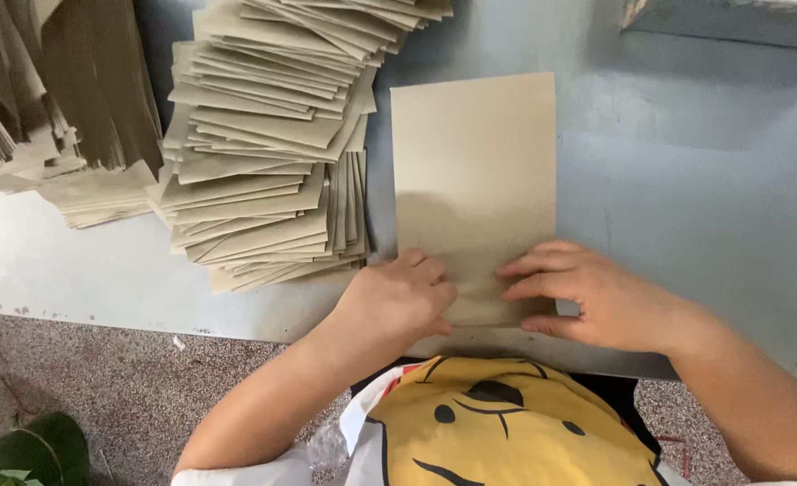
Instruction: The person folds kraft paper sheets in half at a workbench, aligning the edges and pressing the crease flat by hand, then places each folded sheet onto a growing stack. At the end they square up the stack of folded sheets and set it beside the pile of unfolded sheets.
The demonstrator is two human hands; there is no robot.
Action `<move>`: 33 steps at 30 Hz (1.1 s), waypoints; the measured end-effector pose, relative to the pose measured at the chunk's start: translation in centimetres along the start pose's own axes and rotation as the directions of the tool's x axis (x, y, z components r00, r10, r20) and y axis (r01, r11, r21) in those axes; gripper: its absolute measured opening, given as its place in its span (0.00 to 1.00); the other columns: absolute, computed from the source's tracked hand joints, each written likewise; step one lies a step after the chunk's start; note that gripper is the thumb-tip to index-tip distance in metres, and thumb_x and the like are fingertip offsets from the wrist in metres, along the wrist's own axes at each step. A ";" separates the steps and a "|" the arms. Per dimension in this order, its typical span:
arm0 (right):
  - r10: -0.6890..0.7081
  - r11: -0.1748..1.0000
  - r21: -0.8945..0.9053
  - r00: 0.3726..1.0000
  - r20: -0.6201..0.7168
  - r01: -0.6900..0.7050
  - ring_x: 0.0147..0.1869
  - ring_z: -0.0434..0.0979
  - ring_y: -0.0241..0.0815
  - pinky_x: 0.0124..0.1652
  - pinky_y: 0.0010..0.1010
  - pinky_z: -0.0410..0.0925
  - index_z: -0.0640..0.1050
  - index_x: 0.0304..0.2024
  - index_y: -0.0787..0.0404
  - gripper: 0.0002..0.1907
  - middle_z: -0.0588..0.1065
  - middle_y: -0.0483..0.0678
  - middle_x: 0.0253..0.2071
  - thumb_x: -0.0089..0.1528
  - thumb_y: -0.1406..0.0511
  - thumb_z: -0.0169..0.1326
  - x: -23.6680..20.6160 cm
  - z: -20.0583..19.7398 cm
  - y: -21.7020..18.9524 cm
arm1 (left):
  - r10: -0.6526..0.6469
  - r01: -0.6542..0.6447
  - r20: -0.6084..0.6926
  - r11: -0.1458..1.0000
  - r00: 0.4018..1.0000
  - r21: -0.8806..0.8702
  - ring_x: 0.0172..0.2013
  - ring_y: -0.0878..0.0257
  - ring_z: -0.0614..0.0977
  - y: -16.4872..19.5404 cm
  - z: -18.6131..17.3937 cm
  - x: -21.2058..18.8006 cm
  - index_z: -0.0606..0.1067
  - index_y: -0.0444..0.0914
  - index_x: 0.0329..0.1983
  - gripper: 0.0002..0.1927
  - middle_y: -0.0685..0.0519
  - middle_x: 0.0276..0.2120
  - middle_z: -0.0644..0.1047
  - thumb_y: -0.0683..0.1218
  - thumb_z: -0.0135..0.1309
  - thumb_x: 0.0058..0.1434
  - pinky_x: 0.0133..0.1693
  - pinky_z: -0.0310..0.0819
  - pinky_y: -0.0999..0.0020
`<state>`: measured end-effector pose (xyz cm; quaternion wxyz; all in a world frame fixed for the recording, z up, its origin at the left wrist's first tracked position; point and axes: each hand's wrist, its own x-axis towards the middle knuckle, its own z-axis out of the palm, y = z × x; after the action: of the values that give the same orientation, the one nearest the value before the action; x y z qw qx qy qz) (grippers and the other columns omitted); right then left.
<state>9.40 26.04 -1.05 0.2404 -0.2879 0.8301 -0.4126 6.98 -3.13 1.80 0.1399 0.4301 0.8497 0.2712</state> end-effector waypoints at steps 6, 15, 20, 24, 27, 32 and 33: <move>0.032 0.997 -0.064 0.999 0.021 -0.031 0.61 0.73 0.50 0.53 0.38 0.70 0.85 0.27 0.59 0.08 0.79 0.45 0.56 0.50 0.61 0.68 0.1 -0.3 -0.7 | 0.016 -0.016 -0.043 1.000 0.999 -0.001 0.43 0.56 0.77 0.0 -0.3 0.0 0.76 0.41 0.31 0.13 0.54 0.35 0.74 0.48 0.67 0.47 0.38 0.75 0.61; 0.035 0.998 -0.046 0.998 0.059 -0.033 0.61 0.73 0.49 0.53 0.37 0.70 0.85 0.29 0.58 0.10 0.79 0.45 0.56 0.50 0.60 0.68 -0.1 -0.5 -0.3 | -0.004 0.003 0.005 0.993 1.000 0.117 0.45 0.57 0.77 0.2 0.7 -0.2 0.75 0.41 0.31 0.07 0.53 0.36 0.74 0.46 0.60 0.51 0.38 0.77 0.63; -0.120 0.958 -0.268 0.992 -0.044 0.104 0.66 0.71 0.50 0.60 0.41 0.67 0.84 0.46 0.60 0.22 0.76 0.46 0.61 0.52 0.56 0.63 -0.3 0.1 -2.0 | 0.097 -0.052 -0.140 0.955 0.985 0.293 0.47 0.54 0.79 1.0 1.8 -0.7 0.74 0.40 0.33 0.09 0.51 0.37 0.75 0.44 0.53 0.48 0.47 0.79 0.59; -0.094 0.905 -0.425 0.980 -0.173 0.012 0.64 0.73 0.55 0.58 0.46 0.67 0.83 0.43 0.58 0.21 0.79 0.50 0.49 0.56 0.51 0.60 1.0 0.8 -3.3 | -0.122 0.122 -0.053 0.993 0.991 -0.005 0.43 0.51 0.81 -0.5 1.8 -1.1 0.76 0.38 0.47 0.09 0.50 0.40 0.77 0.41 0.55 0.64 0.41 0.76 0.56; 0.152 0.913 -0.349 0.969 -0.195 -0.213 0.56 0.77 0.54 0.52 0.45 0.70 0.84 0.39 0.53 0.12 0.81 0.50 0.42 0.58 0.56 0.61 2.8 -0.6 -2.2 | -0.197 0.190 -0.341 0.980 0.919 -0.054 0.48 0.47 0.80 -1.5 2.1 -0.7 0.75 0.38 0.52 0.10 0.48 0.48 0.78 0.42 0.57 0.69 0.47 0.76 0.53; -0.090 0.804 -0.566 0.901 -0.424 -0.185 0.48 0.76 0.55 0.48 0.47 0.67 0.82 0.41 0.55 0.14 0.79 0.49 0.40 0.61 0.55 0.65 7.0 -4.8 0.4 | -0.043 0.299 -0.730 0.927 0.682 0.225 0.61 0.46 0.75 -1.7 2.3 0.9 0.73 0.43 0.62 0.17 0.45 0.59 0.74 0.43 0.58 0.70 0.63 0.71 0.51; -0.155 0.763 -0.626 0.897 -0.415 -0.157 0.48 0.77 0.54 0.49 0.47 0.66 0.82 0.41 0.54 0.14 0.78 0.48 0.39 0.59 0.55 0.66 8.1 -5.7 1.0 | 0.005 0.262 -0.683 0.922 0.731 0.287 0.63 0.46 0.74 -1.8 2.2 1.5 0.72 0.43 0.64 0.19 0.46 0.61 0.74 0.44 0.58 0.71 0.64 0.69 0.50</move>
<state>-0.30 24.17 -0.12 -0.0685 -0.2507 0.9530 -0.1557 5.94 -2.03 -1.08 -0.2389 0.2605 0.9054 0.2349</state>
